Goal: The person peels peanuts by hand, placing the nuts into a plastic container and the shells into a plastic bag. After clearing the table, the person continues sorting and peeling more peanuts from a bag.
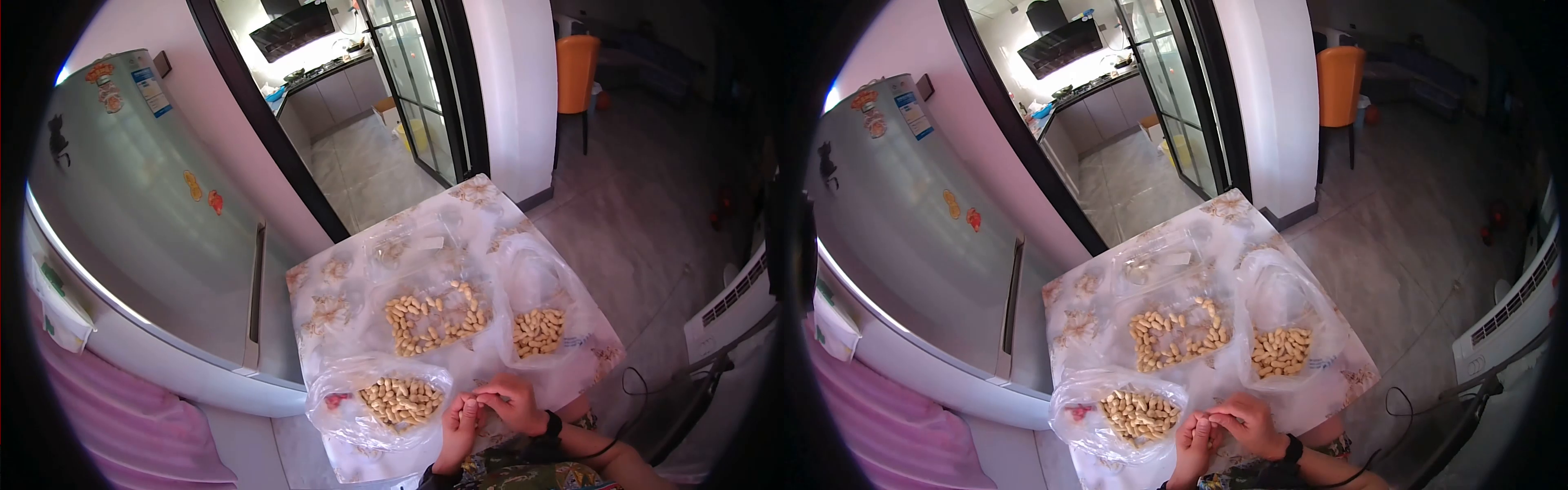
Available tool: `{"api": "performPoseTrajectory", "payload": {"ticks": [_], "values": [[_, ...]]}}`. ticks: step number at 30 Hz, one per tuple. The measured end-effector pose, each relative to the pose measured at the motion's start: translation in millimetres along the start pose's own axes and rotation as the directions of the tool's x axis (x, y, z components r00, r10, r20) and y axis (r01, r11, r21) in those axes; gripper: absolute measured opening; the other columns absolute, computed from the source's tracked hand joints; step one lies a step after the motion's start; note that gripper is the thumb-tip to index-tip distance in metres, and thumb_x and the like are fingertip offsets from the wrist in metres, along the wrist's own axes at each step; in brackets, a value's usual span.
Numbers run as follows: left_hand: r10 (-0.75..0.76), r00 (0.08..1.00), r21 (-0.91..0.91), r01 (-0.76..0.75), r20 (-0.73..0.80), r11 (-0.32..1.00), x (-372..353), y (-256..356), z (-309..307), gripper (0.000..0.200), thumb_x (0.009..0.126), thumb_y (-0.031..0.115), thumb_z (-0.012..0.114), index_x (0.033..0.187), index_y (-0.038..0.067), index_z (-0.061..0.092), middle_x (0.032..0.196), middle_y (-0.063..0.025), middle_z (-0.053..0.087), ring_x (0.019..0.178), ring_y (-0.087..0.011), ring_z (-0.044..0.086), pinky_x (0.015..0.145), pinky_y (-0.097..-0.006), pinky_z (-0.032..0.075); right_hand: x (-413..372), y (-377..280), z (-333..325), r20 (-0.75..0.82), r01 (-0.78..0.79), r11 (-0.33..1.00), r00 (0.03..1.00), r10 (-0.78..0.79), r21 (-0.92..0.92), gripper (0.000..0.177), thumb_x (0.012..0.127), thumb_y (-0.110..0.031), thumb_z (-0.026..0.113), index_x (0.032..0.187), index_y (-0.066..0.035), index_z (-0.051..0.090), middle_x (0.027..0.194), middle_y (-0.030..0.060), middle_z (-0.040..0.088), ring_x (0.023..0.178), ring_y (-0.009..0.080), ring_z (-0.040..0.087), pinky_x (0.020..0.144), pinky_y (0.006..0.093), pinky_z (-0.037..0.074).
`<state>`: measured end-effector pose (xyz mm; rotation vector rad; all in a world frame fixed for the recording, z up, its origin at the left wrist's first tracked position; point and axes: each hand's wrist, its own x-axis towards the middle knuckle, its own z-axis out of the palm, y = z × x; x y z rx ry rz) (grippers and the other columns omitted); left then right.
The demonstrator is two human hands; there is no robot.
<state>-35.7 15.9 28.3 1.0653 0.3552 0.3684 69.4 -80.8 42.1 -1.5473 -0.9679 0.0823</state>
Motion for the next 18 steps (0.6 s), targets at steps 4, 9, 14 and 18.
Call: {"api": "performPoseTrajectory", "payload": {"ticks": [4,9,14,18], "values": [[0.026,0.999,0.127,-0.023,-0.022,0.992,2,-4,-2,0.010,0.100,0.015,0.051,0.099,0.006,0.053,0.076,0.0015,0.053,0.062,-0.0040,0.046,0.054,-0.0187,0.036,-3,-2,-4,0.005,-0.023,0.997,1.000,0.023,-0.073,0.017,0.085,-0.006,0.067,0.102,-0.005,0.070,0.074,0.0074,0.059,0.065,0.0221,0.057,0.061,0.0323,0.046],[0.017,0.995,0.151,-0.003,-0.094,0.988,3,5,7,0.019,0.099,0.012,0.053,0.116,0.003,0.050,0.078,0.0005,0.055,0.065,-0.0045,0.048,0.057,-0.0183,0.039,-3,-11,-2,-0.017,-0.132,0.991,0.991,0.132,0.017,0.019,0.089,-0.005,0.062,0.107,-0.004,0.067,0.086,0.0094,0.064,0.074,0.0204,0.062,0.067,0.0297,0.049],[-0.021,0.997,0.130,0.031,-0.079,0.991,3,7,6,0.017,0.099,0.013,0.053,0.113,0.003,0.052,0.078,0.0010,0.055,0.065,-0.0038,0.048,0.058,-0.0178,0.039,-11,1,0,-0.016,-0.153,0.984,0.988,0.155,0.091,0.016,0.089,-0.006,0.063,0.105,-0.002,0.066,0.095,0.0102,0.068,0.082,0.0186,0.067,0.072,0.0280,0.052],[-0.043,0.996,0.160,0.054,-0.073,0.986,3,6,5,0.013,0.099,0.014,0.053,0.106,0.003,0.055,0.075,0.0023,0.054,0.065,-0.0030,0.047,0.058,-0.0175,0.038,-11,3,-3,0.018,-0.206,0.973,0.978,0.206,0.107,0.015,0.088,-0.008,0.067,0.102,-0.002,0.067,0.091,0.0087,0.070,0.078,0.0159,0.067,0.069,0.0274,0.052]]}}
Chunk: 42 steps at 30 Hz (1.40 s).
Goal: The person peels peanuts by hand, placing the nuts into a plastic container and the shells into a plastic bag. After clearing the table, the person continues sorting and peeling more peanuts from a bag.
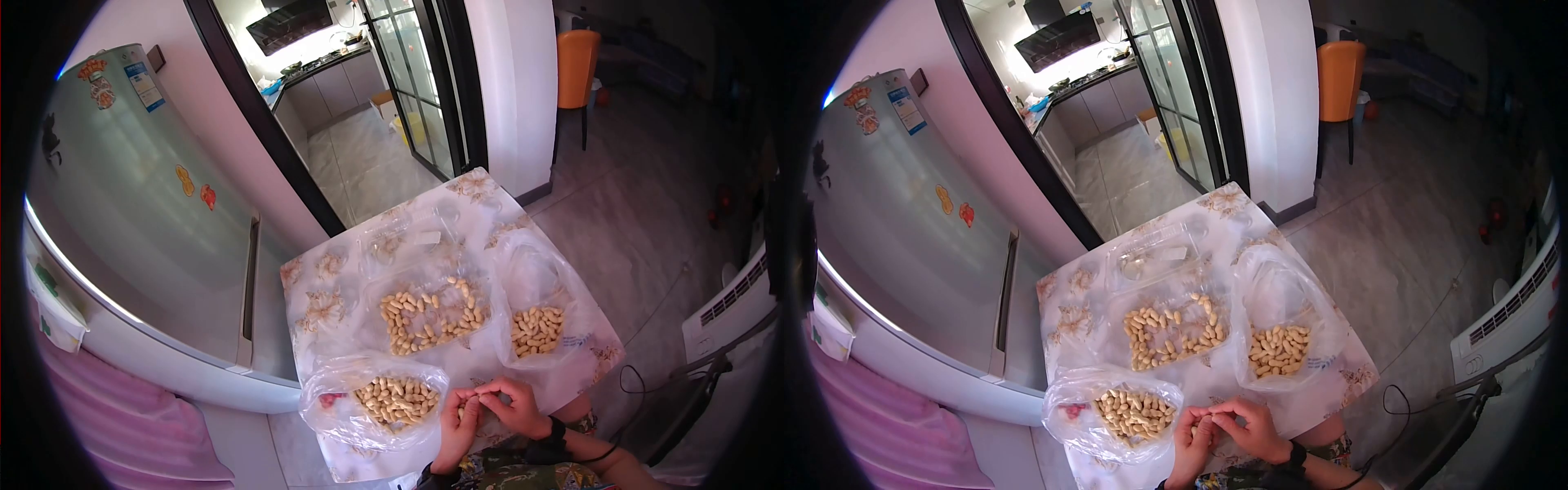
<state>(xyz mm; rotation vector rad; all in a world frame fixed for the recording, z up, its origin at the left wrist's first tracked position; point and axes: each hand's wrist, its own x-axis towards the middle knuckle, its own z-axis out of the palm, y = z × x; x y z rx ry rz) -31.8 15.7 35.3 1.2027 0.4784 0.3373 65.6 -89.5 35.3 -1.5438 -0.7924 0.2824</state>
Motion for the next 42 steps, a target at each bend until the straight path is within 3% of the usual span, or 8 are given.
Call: {"api": "performPoseTrajectory", "payload": {"ticks": [11,23,26,28,32,40,42], "values": [[-0.003,0.999,-0.021,0.002,-0.039,1.000,0,-9,-2,0.011,0.098,0.016,0.056,0.099,0.005,0.055,0.074,0.0027,0.055,0.064,-0.0027,0.046,0.058,-0.0173,0.038,-2,-2,1,0.010,0.036,0.999,0.999,-0.036,0.011,0.018,0.086,-0.009,0.069,0.101,-0.001,0.065,0.088,0.0079,0.069,0.074,0.0146,0.066,0.067,0.0269,0.052],[0.028,0.998,-0.017,-0.029,-0.061,0.999,0,-6,2,0.008,0.100,0.014,0.051,0.099,0.006,0.053,0.072,0.0022,0.054,0.060,-0.0036,0.045,0.051,-0.0179,0.036,-3,-3,0,-0.019,-0.051,0.999,0.999,0.051,-0.015,0.015,0.086,-0.009,0.069,0.097,-0.001,0.063,0.083,0.0079,0.068,0.071,0.0140,0.065,0.065,0.0268,0.051],[0.036,0.998,-0.028,-0.038,-0.056,0.999,0,-5,3,0.008,0.100,0.013,0.051,0.100,0.006,0.054,0.072,0.0019,0.053,0.060,-0.0043,0.046,0.051,-0.0180,0.036,-4,5,0,-0.009,-0.115,0.993,0.993,0.116,0.028,0.012,0.089,-0.011,0.067,0.094,0.000,0.063,0.081,0.0064,0.068,0.071,0.0113,0.064,0.065,0.0252,0.050],[0.026,0.998,-0.041,-0.029,-0.064,0.999,1,-1,6,0.008,0.100,0.013,0.051,0.100,0.006,0.054,0.071,0.0020,0.053,0.059,-0.0046,0.046,0.051,-0.0180,0.035,-6,8,0,-0.001,-0.281,0.914,0.956,0.294,0.291,0.012,0.092,-0.012,0.064,0.092,0.001,0.061,0.079,0.0041,0.065,0.071,0.0087,0.061,0.064,0.0236,0.049],[0.011,0.999,-0.022,-0.012,-0.048,1.000,-1,4,6,0.011,0.100,0.016,0.049,0.102,0.006,0.054,0.070,0.0020,0.051,0.058,-0.0050,0.044,0.049,-0.0187,0.031,-5,9,-2,0.023,-0.277,0.851,0.954,0.299,0.446,0.012,0.097,-0.010,0.055,0.090,0.000,0.056,0.075,0.0021,0.059,0.067,0.0065,0.054,0.061,0.0214,0.045],[0.017,0.999,-0.034,-0.018,-0.031,0.999,0,2,5,0.012,0.101,0.015,0.048,0.099,0.005,0.054,0.069,0.0016,0.050,0.056,-0.0051,0.042,0.048,-0.0191,0.031,-5,8,-3,0.020,-0.279,0.852,0.953,0.301,0.442,0.010,0.097,-0.009,0.055,0.095,0.000,0.056,0.076,0.0016,0.059,0.068,0.0062,0.054,0.063,0.0206,0.045],[0.020,0.999,-0.033,-0.021,-0.029,0.999,0,1,4,0.012,0.101,0.015,0.048,0.099,0.005,0.054,0.070,0.0016,0.050,0.056,-0.0051,0.042,0.048,-0.0190,0.031,-5,10,-2,0.011,-0.240,0.845,0.964,0.267,0.478,0.008,0.095,-0.007,0.058,0.100,0.000,0.058,0.084,0.0024,0.061,0.073,0.0063,0.056,0.066,0.0208,0.046]]}}
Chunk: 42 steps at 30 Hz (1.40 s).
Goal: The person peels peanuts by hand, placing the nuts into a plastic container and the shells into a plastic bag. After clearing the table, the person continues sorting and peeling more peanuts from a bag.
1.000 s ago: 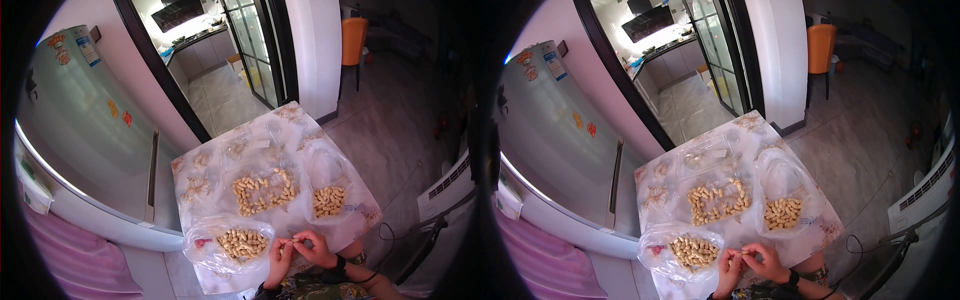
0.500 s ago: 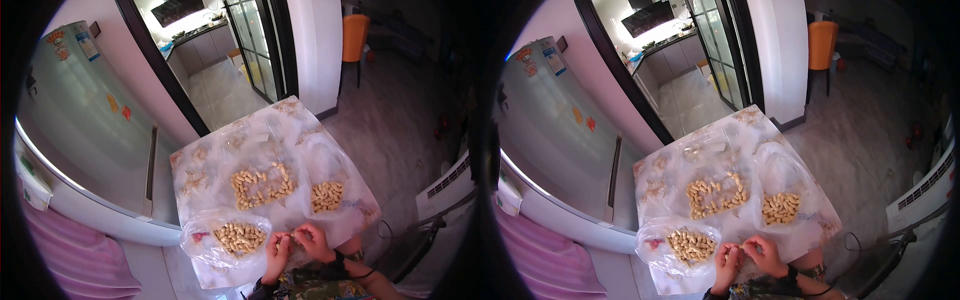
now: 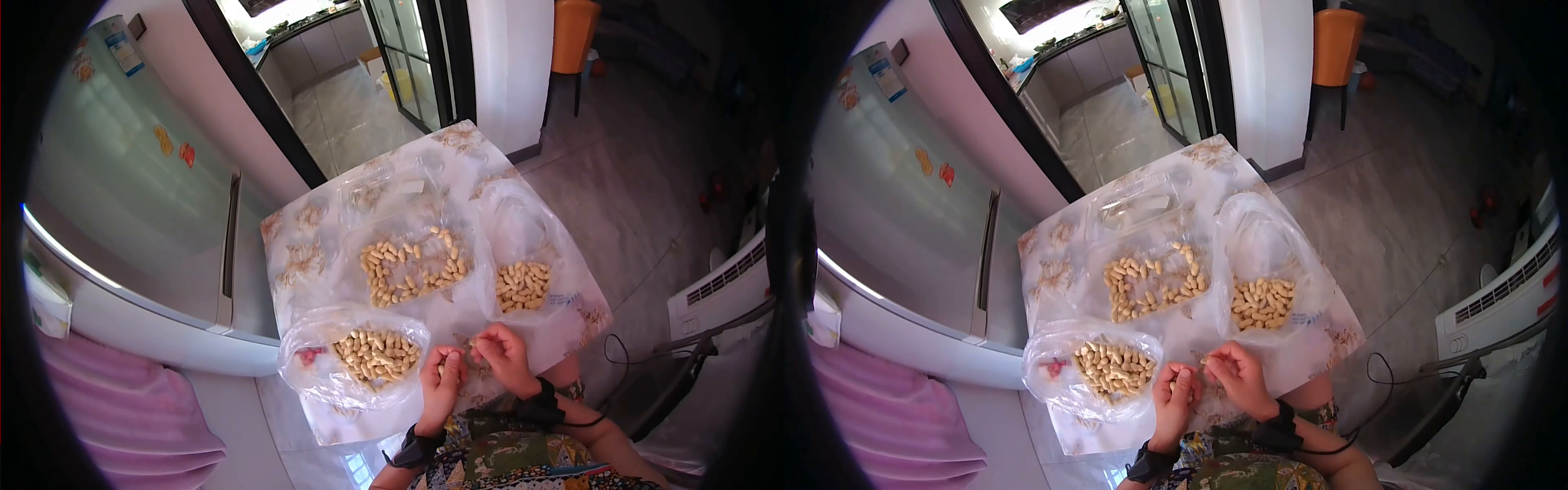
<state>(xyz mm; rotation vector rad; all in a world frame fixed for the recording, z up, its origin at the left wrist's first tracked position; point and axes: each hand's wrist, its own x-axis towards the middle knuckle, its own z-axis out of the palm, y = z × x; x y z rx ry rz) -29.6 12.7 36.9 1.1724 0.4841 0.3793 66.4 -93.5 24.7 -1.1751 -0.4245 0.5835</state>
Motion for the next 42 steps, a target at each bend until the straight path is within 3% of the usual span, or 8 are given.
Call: {"api": "performPoseTrajectory", "payload": {"ticks": [9,16,19,23,27,31,35,42], "values": [[0.002,1.000,-0.015,-0.002,0.012,1.000,0,-2,-2,0.013,0.100,0.016,0.052,0.101,0.005,0.058,0.069,0.0037,0.053,0.060,-0.0023,0.045,0.053,-0.0174,0.034,1,-3,4,0.001,0.060,0.998,0.998,-0.060,-0.036,0.024,0.091,-0.001,0.062,0.115,0.001,0.060,0.105,0.0067,0.064,0.093,0.0118,0.063,0.081,0.0248,0.052],[-0.012,1.000,0.004,0.012,0.026,1.000,1,2,0,0.013,0.101,0.018,0.049,0.099,0.006,0.055,0.072,0.0021,0.052,0.059,-0.0043,0.043,0.051,-0.0182,0.032,-3,-19,4,-0.031,0.076,0.982,0.996,-0.083,-0.173,0.019,0.087,-0.001,0.066,0.106,0.000,0.065,0.098,0.0078,0.068,0.088,0.0136,0.065,0.073,0.0259,0.052],[-0.017,1.000,0.012,0.016,0.024,1.000,-1,4,0,0.014,0.101,0.018,0.048,0.098,0.006,0.055,0.071,0.0022,0.052,0.059,-0.0043,0.043,0.051,-0.0184,0.033,3,-63,5,0.115,0.505,0.636,0.826,-0.551,-0.584,0.020,0.077,0.002,0.073,0.096,-0.001,0.067,0.085,0.0114,0.069,0.070,0.0172,0.066,0.063,0.0263,0.050],[-0.001,0.999,0.037,0.000,0.039,0.999,0,-1,-4,0.015,0.102,0.019,0.048,0.099,0.006,0.055,0.070,0.0024,0.051,0.059,-0.0044,0.043,0.051,-0.0190,0.033,18,-77,-18,0.011,0.486,0.550,0.755,-0.655,-0.679,0.021,0.077,0.003,0.072,0.097,-0.002,0.067,0.083,0.0100,0.068,0.067,0.0157,0.064,0.061,0.0263,0.049],[0.019,0.999,0.048,-0.021,0.039,0.999,1,-6,-6,0.022,0.103,0.024,0.045,0.105,0.005,0.056,0.071,0.0014,0.051,0.059,-0.0049,0.044,0.051,-0.0194,0.034,14,-75,-19,-0.181,0.277,0.698,0.843,-0.506,-0.660,0.022,0.075,0.002,0.074,0.095,-0.003,0.067,0.074,0.0012,0.058,0.059,0.0081,0.053,0.054,0.0215,0.042],[0.013,0.997,-0.013,-0.012,0.072,1.000,2,-2,-7,0.038,0.104,0.034,0.041,0.123,0.003,0.052,0.079,-0.0006,0.056,0.064,-0.0057,0.049,0.055,-0.0194,0.038,-2,-53,2,0.273,0.441,0.670,0.897,-0.347,-0.597,0.029,0.079,-0.003,0.072,0.108,-0.006,0.065,0.081,0.0055,0.061,0.064,0.0162,0.060,0.059,0.0278,0.050],[-0.027,0.998,-0.115,0.033,0.053,0.993,0,-11,-10,0.046,0.103,0.037,0.040,0.133,0.002,0.045,0.093,-0.0028,0.061,0.074,-0.0073,0.056,0.063,-0.0201,0.045,4,-29,14,0.364,0.454,0.660,0.888,-0.281,-0.599,0.024,0.083,-0.008,0.070,0.107,-0.005,0.066,0.101,0.0076,0.058,0.080,0.0173,0.061,0.063,0.0286,0.051],[-0.021,0.997,-0.107,0.030,0.081,0.994,2,-12,-11,0.042,0.103,0.034,0.044,0.135,0.006,0.042,0.091,-0.0036,0.060,0.072,-0.0083,0.053,0.064,-0.0223,0.044,5,-18,7,0.360,0.331,0.758,0.923,-0.135,-0.562,0.018,0.086,-0.015,0.070,0.101,-0.007,0.066,0.102,0.0071,0.056,0.083,0.0199,0.062,0.067,0.0302,0.052]]}}
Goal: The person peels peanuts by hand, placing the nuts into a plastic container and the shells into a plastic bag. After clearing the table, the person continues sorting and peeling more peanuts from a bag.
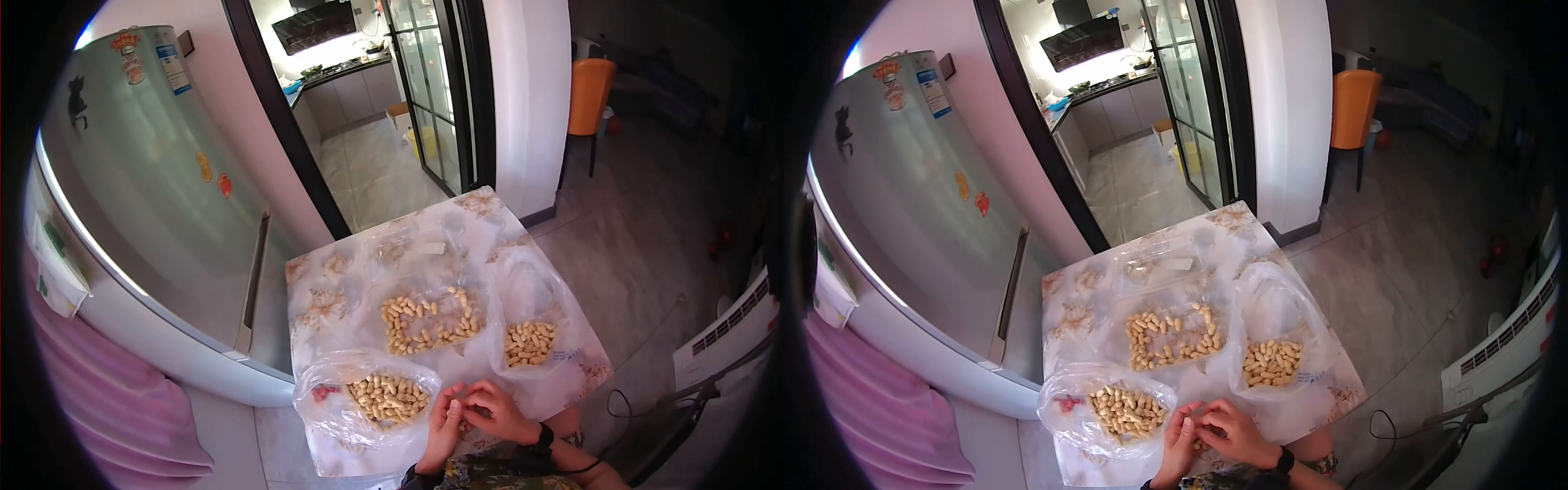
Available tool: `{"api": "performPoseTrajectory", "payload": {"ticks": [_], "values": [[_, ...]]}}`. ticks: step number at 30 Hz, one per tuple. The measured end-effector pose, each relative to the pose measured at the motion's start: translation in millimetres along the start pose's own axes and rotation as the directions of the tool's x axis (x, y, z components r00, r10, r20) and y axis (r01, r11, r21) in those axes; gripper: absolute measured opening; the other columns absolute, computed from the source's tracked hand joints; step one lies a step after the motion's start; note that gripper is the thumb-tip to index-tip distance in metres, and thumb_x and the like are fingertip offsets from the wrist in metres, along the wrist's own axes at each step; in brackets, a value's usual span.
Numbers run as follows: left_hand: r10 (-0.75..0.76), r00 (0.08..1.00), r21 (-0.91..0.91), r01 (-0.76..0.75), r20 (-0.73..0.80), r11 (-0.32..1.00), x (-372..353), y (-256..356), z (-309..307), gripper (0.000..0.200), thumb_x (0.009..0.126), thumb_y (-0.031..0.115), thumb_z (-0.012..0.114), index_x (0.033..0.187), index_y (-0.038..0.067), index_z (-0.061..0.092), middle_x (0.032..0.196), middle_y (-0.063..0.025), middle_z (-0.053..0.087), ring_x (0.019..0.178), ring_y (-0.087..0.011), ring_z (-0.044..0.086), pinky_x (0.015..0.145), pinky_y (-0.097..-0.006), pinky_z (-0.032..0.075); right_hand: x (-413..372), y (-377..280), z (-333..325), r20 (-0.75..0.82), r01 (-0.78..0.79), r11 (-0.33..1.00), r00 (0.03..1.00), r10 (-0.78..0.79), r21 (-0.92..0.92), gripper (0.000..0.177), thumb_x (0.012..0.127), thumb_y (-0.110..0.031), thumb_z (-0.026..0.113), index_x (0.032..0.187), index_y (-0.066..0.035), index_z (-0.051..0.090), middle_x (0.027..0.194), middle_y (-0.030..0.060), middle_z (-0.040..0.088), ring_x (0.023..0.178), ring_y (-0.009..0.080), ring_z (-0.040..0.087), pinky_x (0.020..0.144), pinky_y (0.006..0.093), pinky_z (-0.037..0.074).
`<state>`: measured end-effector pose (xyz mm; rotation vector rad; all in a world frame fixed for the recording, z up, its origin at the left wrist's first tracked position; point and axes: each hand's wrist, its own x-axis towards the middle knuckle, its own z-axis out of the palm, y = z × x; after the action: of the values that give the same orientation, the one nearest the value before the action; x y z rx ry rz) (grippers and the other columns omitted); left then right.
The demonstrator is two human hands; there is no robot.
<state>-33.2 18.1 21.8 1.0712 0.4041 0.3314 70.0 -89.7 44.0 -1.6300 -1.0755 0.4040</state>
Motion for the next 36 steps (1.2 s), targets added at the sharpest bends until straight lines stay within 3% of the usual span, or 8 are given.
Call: {"api": "performPoseTrajectory", "payload": {"ticks": [9,11,15,24,27,29,34,36], "values": [[-0.010,0.999,-0.041,0.012,0.051,0.999,1,2,2,0.029,0.102,0.021,0.048,0.124,0.003,0.052,0.085,-0.0005,0.059,0.066,-0.0047,0.048,0.057,-0.0172,0.037,-3,6,-4,-0.125,0.073,0.997,0.990,-0.070,0.027,0.011,0.087,-0.009,0.068,0.096,-0.004,0.065,0.093,0.0067,0.061,0.082,0.0168,0.062,0.068,0.0277,0.051],[-0.006,0.999,-0.008,0.007,0.036,1.000,0,4,5,0.027,0.101,0.018,0.050,0.122,0.002,0.054,0.085,-0.0008,0.060,0.066,-0.0045,0.049,0.058,-0.0170,0.038,-8,9,-2,-0.106,-0.128,0.917,0.978,0.180,0.377,0.011,0.089,-0.008,0.067,0.097,-0.001,0.065,0.089,0.0057,0.065,0.082,0.0123,0.063,0.071,0.0258,0.051],[0.029,1.000,0.061,-0.030,0.006,0.998,-1,11,10,0.018,0.098,0.008,0.053,0.114,0.002,0.056,0.088,-0.0025,0.060,0.071,-0.0065,0.051,0.062,-0.0195,0.041,-8,10,0,-0.137,-0.101,0.901,0.975,0.173,0.421,0.012,0.090,-0.007,0.065,0.099,0.002,0.065,0.090,0.0055,0.068,0.081,0.0095,0.063,0.073,0.0245,0.051],[0.008,0.998,0.050,-0.005,-0.058,0.999,-2,2,6,0.010,0.097,0.011,0.057,0.104,0.003,0.058,0.079,0.0009,0.060,0.065,-0.0034,0.049,0.059,-0.0173,0.040,-9,12,-5,-0.123,-0.068,0.944,0.986,0.113,0.321,0.014,0.086,-0.005,0.069,0.100,0.000,0.066,0.089,0.0050,0.068,0.082,0.0091,0.063,0.072,0.0240,0.051],[0.007,0.998,0.096,-0.001,-0.067,0.995,-3,4,6,0.012,0.097,0.012,0.056,0.105,0.003,0.058,0.080,0.0010,0.059,0.066,-0.0033,0.049,0.058,-0.0171,0.039,-11,16,-2,-0.106,-0.059,0.931,0.989,0.104,0.361,0.017,0.086,-0.005,0.070,0.102,0.000,0.066,0.090,0.0051,0.067,0.081,0.0083,0.062,0.072,0.0236,0.051],[0.015,0.997,0.073,-0.009,-0.081,0.997,-2,5,11,0.012,0.098,0.013,0.055,0.106,0.004,0.058,0.080,0.0010,0.058,0.066,-0.0037,0.049,0.057,-0.0173,0.039,-14,24,5,-0.170,-0.080,0.866,0.968,0.187,0.494,0.017,0.088,-0.005,0.068,0.103,0.001,0.063,0.094,0.0044,0.066,0.081,0.0077,0.061,0.072,0.0226,0.051],[0.018,0.997,0.118,-0.008,-0.076,0.993,-3,12,14,0.013,0.099,0.013,0.053,0.108,0.005,0.057,0.078,0.0011,0.056,0.064,-0.0045,0.049,0.056,-0.0177,0.038,-12,20,-2,-0.096,-0.214,0.749,0.933,0.346,0.627,0.014,0.091,-0.004,0.064,0.102,0.001,0.057,0.095,0.0035,0.063,0.083,0.0073,0.061,0.071,0.0220,0.051],[0.031,0.998,0.124,-0.024,-0.058,0.992,-2,12,14,0.013,0.099,0.013,0.052,0.108,0.004,0.057,0.078,0.0009,0.056,0.063,-0.0050,0.049,0.054,-0.0180,0.037,-11,20,-2,-0.129,-0.174,0.748,0.936,0.328,0.640,0.011,0.092,-0.005,0.062,0.100,0.000,0.057,0.090,0.0050,0.065,0.075,0.0088,0.063,0.068,0.0232,0.052]]}}
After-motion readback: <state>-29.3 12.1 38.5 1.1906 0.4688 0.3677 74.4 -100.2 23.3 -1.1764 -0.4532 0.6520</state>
